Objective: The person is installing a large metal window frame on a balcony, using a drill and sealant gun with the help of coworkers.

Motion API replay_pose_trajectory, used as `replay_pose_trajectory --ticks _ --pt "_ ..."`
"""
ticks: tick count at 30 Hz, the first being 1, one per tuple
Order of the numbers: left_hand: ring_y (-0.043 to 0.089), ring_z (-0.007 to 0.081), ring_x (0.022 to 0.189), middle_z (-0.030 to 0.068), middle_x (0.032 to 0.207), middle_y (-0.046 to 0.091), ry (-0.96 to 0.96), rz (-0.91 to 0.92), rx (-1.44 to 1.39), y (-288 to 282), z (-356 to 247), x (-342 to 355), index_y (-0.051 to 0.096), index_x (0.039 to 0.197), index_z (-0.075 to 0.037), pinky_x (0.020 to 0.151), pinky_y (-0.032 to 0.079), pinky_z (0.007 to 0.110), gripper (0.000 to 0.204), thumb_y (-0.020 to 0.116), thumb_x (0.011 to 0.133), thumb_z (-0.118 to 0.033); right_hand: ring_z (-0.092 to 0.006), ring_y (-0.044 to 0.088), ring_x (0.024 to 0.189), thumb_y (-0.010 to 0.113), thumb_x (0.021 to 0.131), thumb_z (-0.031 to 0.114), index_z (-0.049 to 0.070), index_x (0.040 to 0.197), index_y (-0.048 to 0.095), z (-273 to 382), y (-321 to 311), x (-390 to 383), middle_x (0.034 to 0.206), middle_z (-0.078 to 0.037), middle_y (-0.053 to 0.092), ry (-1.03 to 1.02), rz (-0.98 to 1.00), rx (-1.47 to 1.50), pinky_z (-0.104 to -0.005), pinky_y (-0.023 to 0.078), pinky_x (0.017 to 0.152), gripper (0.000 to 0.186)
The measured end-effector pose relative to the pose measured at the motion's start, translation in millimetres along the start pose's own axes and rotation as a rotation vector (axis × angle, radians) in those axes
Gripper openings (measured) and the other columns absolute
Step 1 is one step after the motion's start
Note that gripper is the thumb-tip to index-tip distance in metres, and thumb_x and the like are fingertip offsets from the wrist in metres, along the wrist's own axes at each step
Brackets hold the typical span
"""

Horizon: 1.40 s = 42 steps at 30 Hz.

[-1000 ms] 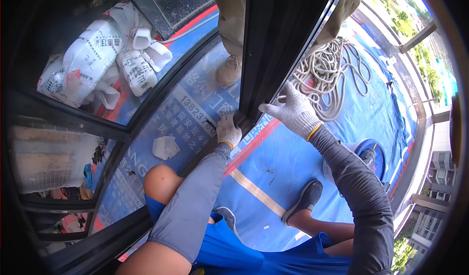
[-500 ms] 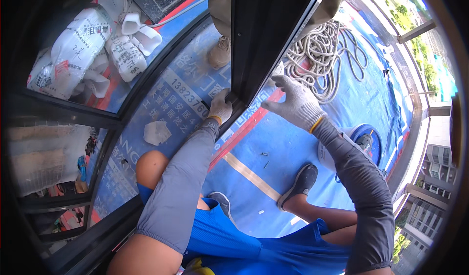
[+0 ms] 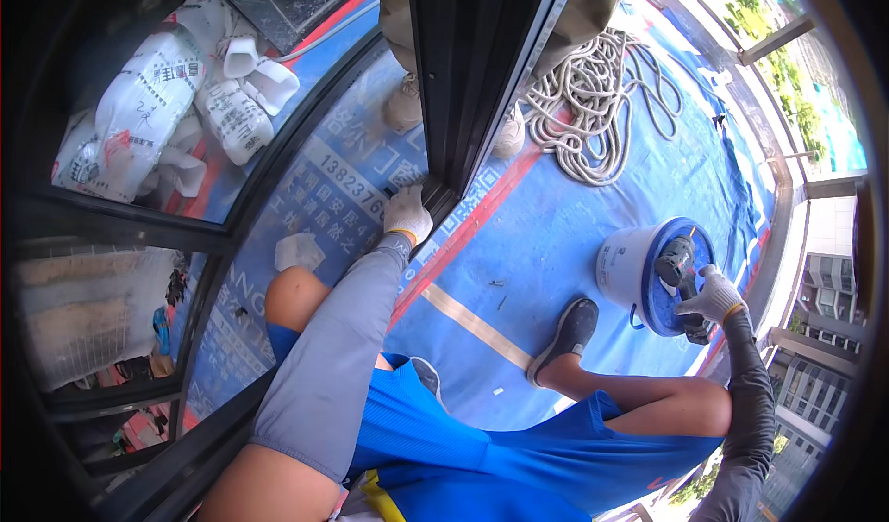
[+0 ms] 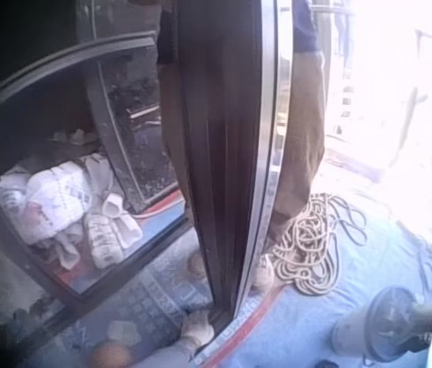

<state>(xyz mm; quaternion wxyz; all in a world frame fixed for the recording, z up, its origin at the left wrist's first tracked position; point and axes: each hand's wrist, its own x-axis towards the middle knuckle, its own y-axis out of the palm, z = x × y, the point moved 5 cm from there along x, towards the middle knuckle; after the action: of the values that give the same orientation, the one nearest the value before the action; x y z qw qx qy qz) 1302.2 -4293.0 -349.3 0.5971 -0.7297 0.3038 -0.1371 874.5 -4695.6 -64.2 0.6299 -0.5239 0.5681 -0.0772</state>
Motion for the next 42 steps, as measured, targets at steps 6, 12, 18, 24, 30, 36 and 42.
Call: replay_pose_trajectory --ticks 6,12,18,24,30,36,42 --pt "0.056 0.0375 0.130 0.0233 0.135 0.061 -0.221 0.270 -0.420 -19.9 -10.6 29.2 0.057 0.136 -0.003 0.111 0.043 0.041 0.048 0.055 0.090 -0.013 -0.0372 0.071 0.105 0.090 0.054 0.044 -0.003 0.129 0.060 24.2 -23.7 -13.5 0.110 -0.024 0.072 -0.010 0.093 -0.323 -0.0418 0.056 0.095 0.093" --pt "0.056 0.0388 0.130 0.0235 0.129 0.065 0.169 0.038 -0.834 -58.4 -12.5 87.8 0.058 0.134 0.000 0.109 0.044 0.040 0.046 0.052 0.089 -0.002 -0.0313 0.069 0.111 0.086 0.071 0.039 0.000 0.134 0.056 219.3 -74.6 -59.1 0.122 -0.022 0.067 -0.772 -0.166 0.368 -0.0417 0.056 0.097 0.080" --pt "0.063 0.0372 0.117 0.0195 0.115 0.071 0.702 0.048 0.259 -52.1 -21.9 95.4 0.068 0.109 0.000 0.101 0.050 0.042 0.028 0.051 0.087 0.000 -0.0289 0.071 0.108 0.085 0.076 0.053 -0.004 0.136 0.056 361.7 -106.7 -45.3 0.117 -0.021 0.070 -0.932 -0.387 0.486 -0.0386 0.058 0.093 0.087" --pt "0.072 0.0285 0.100 0.0145 0.094 0.076 0.770 -0.055 0.702 -44.2 -57.7 92.3 0.077 0.094 -0.006 0.086 0.056 0.040 0.019 0.059 0.088 -0.010 -0.0295 0.073 0.071 0.067 0.079 0.074 -0.001 0.088 0.077 375.9 -108.4 -27.8 0.070 -0.016 0.071 -0.792 -0.548 0.316 -0.0399 0.060 0.071 0.077" --pt "0.074 0.0286 0.087 0.0144 0.084 0.075 0.878 -0.203 0.580 -27.2 -38.8 98.6 0.078 0.081 -0.007 0.078 0.057 0.040 0.014 0.065 0.083 -0.012 -0.0323 0.073 0.070 0.070 0.079 0.052 -0.004 0.077 0.075 380.5 -128.4 -57.6 0.065 -0.022 0.068 -0.739 -0.353 0.417 -0.0423 0.058 0.072 0.056" --pt "0.074 0.0284 0.085 0.0143 0.083 0.075 0.895 -0.189 0.608 -40.0 -25.5 99.8 0.077 0.079 -0.008 0.079 0.057 0.042 0.014 0.065 0.082 -0.013 -0.0240 0.070 0.060 0.075 0.081 0.066 -0.006 0.090 0.075 402.0 -94.4 -14.3 0.063 -0.015 0.067 -0.828 -0.615 0.191 -0.0373 0.058 0.060 0.072" --pt "0.074 0.0265 0.092 0.0126 0.092 0.076 0.610 -0.180 0.384 -38.3 -20.9 104.9 0.078 0.086 -0.009 0.085 0.056 0.039 0.016 0.063 0.087 -0.015 -0.0340 0.073 0.073 0.070 0.079 0.054 -0.008 0.080 0.073 396.5 -115.9 -52.5 0.070 -0.024 0.069 -0.760 -0.276 0.290 -0.0421 0.058 0.073 0.062"
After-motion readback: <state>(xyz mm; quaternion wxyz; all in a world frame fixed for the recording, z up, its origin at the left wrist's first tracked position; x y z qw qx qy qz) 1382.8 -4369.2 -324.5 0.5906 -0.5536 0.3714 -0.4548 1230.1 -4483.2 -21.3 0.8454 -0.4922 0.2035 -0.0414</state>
